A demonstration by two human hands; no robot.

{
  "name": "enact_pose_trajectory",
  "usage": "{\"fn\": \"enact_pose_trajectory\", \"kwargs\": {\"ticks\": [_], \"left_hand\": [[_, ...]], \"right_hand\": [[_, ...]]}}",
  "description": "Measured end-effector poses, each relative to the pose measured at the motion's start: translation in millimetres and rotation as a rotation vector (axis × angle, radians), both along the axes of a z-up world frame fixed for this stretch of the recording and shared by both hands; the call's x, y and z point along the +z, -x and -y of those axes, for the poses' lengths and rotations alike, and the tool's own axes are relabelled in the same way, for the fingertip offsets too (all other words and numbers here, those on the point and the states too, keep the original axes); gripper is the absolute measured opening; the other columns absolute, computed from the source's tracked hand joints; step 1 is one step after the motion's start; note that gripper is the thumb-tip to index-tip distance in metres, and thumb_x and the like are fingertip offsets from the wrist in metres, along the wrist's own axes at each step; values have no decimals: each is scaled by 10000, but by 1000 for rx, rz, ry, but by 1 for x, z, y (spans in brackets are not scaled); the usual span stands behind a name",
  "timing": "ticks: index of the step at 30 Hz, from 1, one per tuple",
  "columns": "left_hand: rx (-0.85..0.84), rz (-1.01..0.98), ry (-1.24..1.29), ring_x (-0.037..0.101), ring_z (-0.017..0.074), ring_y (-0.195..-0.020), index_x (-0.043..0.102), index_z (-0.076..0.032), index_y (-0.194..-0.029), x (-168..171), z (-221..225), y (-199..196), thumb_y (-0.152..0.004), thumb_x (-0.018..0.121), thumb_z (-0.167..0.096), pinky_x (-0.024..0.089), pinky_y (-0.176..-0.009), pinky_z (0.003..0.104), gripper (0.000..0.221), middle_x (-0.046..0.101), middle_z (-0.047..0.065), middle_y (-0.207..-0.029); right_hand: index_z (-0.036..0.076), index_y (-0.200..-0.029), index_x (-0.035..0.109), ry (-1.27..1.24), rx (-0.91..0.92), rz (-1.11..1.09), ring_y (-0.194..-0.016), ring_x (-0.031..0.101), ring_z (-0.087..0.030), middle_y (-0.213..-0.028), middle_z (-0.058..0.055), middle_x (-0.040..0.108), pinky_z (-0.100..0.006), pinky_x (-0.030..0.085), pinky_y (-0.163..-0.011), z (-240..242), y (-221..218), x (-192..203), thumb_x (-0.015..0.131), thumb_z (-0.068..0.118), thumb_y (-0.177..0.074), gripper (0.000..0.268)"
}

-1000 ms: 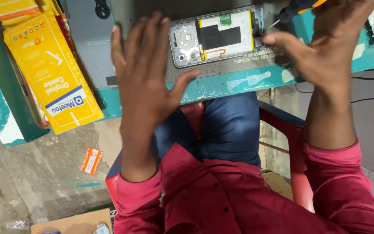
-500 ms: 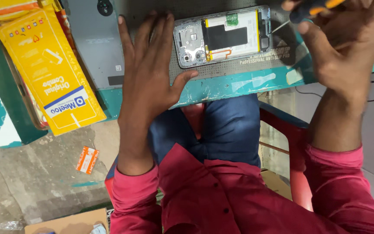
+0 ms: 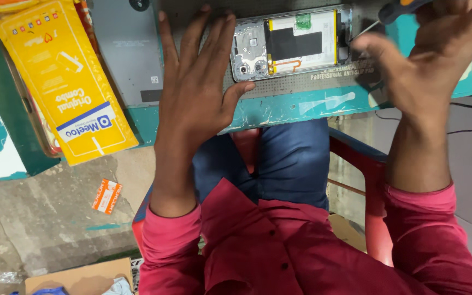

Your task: The person uses a screwdriver to remove screws from the back of a disassembled smartphone. They then lift the back cover and set it aside, exposing the internal components.

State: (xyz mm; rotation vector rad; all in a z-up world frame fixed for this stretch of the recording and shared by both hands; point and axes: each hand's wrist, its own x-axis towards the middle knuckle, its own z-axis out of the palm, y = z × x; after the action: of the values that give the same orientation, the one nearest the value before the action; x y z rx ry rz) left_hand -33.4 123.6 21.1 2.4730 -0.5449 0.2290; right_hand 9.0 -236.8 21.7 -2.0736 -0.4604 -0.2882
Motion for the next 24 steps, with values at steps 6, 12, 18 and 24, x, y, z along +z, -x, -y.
{"fn": "enact_pose_trajectory", "kwargs": {"ticks": [6,12,18,24], "left_hand": [[-24,10,9,329,341,-1571,366,49,-1608,-1,-4,2,-1019,798,-356,24,-1311,678,835,518,180,-1612],[-15,-24,-27,325,334,-1559,367,61,-1589,2,-6,2,-933,796,-263,27,-1297,666,847,494,175,-1593],[-19,-7,-32,337,311,-1558,358,58,-1578,-1,-9,3,-945,798,-276,31,-1307,663,840,483,158,-1600],[-25,11,-29,321,303,-1576,333,63,-1598,-9,-9,3,-997,788,-282,40,-1313,661,829,449,155,-1635]], "right_hand": [[352,-1624,107,-89,2,66,-1063,663,-308,-1341,-212,555,-385,657,-888,-30,11,2,767,-188,-1021,1045],[368,-1633,92,-134,248,134,-1064,681,-325,-1345,-236,557,-400,680,-879,-113,14,7,758,-203,-1009,1077],[340,-1643,102,-148,403,192,-1051,731,-278,-1330,-194,565,-408,693,-869,-134,6,8,761,-209,-933,1114],[299,-1625,111,-107,353,279,-1017,706,-311,-1383,-222,474,-409,679,-824,-129,6,-5,802,-206,-879,1135]]}}
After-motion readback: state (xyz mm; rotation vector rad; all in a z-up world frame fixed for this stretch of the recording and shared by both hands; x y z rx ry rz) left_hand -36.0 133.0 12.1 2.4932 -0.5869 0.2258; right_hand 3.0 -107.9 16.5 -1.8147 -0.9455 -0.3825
